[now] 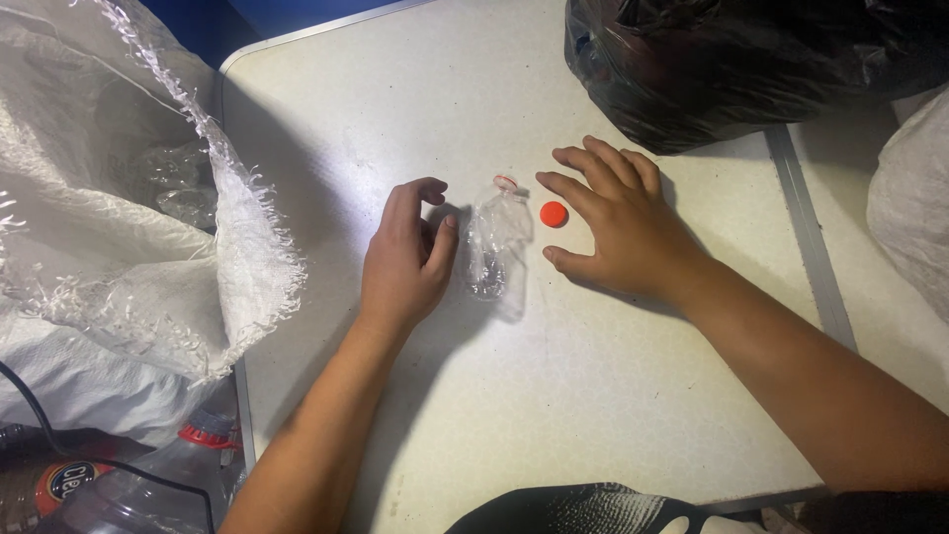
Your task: The person repeatedly takes plastic bottles from a white sack, unscrews the caps, and places the bottles into a black bag. The caps are placed on the table or into the black bag. The person handles the bottles one at a time, unscrewing the lids and transferring the bodies to the bag.
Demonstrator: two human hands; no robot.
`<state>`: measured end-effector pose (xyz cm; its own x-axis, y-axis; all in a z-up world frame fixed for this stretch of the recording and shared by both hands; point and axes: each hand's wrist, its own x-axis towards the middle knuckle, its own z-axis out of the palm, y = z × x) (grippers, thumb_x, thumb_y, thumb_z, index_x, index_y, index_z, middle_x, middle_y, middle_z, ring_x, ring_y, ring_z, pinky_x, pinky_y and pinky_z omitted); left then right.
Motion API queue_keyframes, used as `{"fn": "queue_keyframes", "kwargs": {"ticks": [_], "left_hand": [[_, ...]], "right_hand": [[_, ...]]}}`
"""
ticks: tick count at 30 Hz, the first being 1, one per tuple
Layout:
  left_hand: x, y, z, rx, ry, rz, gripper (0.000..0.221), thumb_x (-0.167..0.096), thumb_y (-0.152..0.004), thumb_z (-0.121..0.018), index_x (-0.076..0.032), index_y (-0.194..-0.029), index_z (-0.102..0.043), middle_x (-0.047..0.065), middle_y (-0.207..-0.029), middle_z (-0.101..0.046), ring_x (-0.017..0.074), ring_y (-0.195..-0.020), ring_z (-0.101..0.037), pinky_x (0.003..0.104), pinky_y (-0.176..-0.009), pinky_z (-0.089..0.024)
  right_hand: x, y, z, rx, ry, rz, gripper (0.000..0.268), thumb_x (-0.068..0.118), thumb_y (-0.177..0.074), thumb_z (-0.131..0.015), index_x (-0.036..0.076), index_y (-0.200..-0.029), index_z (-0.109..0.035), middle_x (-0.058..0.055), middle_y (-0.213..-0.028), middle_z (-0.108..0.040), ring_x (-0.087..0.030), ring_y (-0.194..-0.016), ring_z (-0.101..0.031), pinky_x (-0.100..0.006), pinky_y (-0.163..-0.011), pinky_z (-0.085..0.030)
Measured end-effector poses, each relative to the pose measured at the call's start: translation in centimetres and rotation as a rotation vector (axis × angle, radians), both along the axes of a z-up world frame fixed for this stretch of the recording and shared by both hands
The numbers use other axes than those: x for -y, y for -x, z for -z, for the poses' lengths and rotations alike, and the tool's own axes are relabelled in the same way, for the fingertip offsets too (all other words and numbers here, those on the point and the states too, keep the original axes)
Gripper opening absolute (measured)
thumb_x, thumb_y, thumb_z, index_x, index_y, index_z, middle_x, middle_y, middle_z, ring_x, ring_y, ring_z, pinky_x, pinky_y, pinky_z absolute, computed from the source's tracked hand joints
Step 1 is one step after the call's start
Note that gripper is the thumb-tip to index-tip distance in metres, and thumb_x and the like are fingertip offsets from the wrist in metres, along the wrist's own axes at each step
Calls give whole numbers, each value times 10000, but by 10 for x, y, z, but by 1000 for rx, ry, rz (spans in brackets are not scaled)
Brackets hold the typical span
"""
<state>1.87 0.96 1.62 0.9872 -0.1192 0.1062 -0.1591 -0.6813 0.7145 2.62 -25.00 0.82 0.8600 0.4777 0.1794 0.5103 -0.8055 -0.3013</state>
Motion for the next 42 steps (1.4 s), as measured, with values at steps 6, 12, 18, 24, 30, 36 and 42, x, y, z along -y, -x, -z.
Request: {"fn": "queue_keyframes", "kwargs": {"ticks": [6,12,18,24,30,36,42], "left_hand": [[1,-1,-3,-24,15,1,283,-200,-976,-629,-52,-1212,-583,69,-1030,-710,161,-653,-675,332,-588,-527],[2,-1,-1,19,-38,15,229,-254,-952,-667,-72,-1088,-641,45,-836,-734,184,-645,-688,348,-603,-523],[3,-1,1,34,-105,23,178,-271,-958,-658,-96,-960,-693,45,-811,-730,192,-641,-676,347,-602,-523],[2,-2,2,18,-142,37,190,-282,-961,-652,-100,-968,-703,45,-827,-735,193,-656,-674,349,-603,-523],[0,-2,7,34,-149,51,207,-296,-981,-637,-100,-980,-704,44,-839,-740,188,-662,-677,350,-604,-526],[3,2,-6,-7,-44,79,367,-421,-858,-744,-108,-1017,-635,32,-817,-726,174,-658,-704,334,-592,-540],[1,1,4,39,-76,151,359,-342,-837,-757,-117,-1078,-617,25,-826,-720,185,-717,-695,332,-626,-535]], "right_hand": [[4,-3,-1,-41,3,-17,807,521,-785,-765,158,-1467,-532,-123,-1550,-411,-317,-1500,-227,-533,-1185,-176],[6,-3,3,-42,-14,-13,737,511,-799,-755,166,-1426,-577,-91,-1551,-439,-286,-1505,-251,-517,-1193,-191],[4,-2,0,-31,-32,-4,632,451,-833,-753,157,-1376,-616,-83,-1544,-458,-280,-1504,-266,-513,-1186,-201],[5,-1,1,-24,-86,-13,465,324,-840,-760,156,-1265,-673,-67,-1534,-482,-270,-1515,-289,-504,-1199,-214],[4,-2,-1,-33,-87,4,338,278,-853,-757,162,-1166,-704,-70,-1522,-504,-288,-1512,-293,-506,-1188,-221],[1,-3,-3,-52,-142,-12,271,253,-824,-771,140,-1064,-716,-47,-1458,-576,-283,-1497,-333,-490,-1179,-241],[-1,-1,-6,-191,-252,62,233,220,-873,-805,125,-1067,-718,21,-1020,-740,-187,-1151,-617,-360,-1055,-464]]}}
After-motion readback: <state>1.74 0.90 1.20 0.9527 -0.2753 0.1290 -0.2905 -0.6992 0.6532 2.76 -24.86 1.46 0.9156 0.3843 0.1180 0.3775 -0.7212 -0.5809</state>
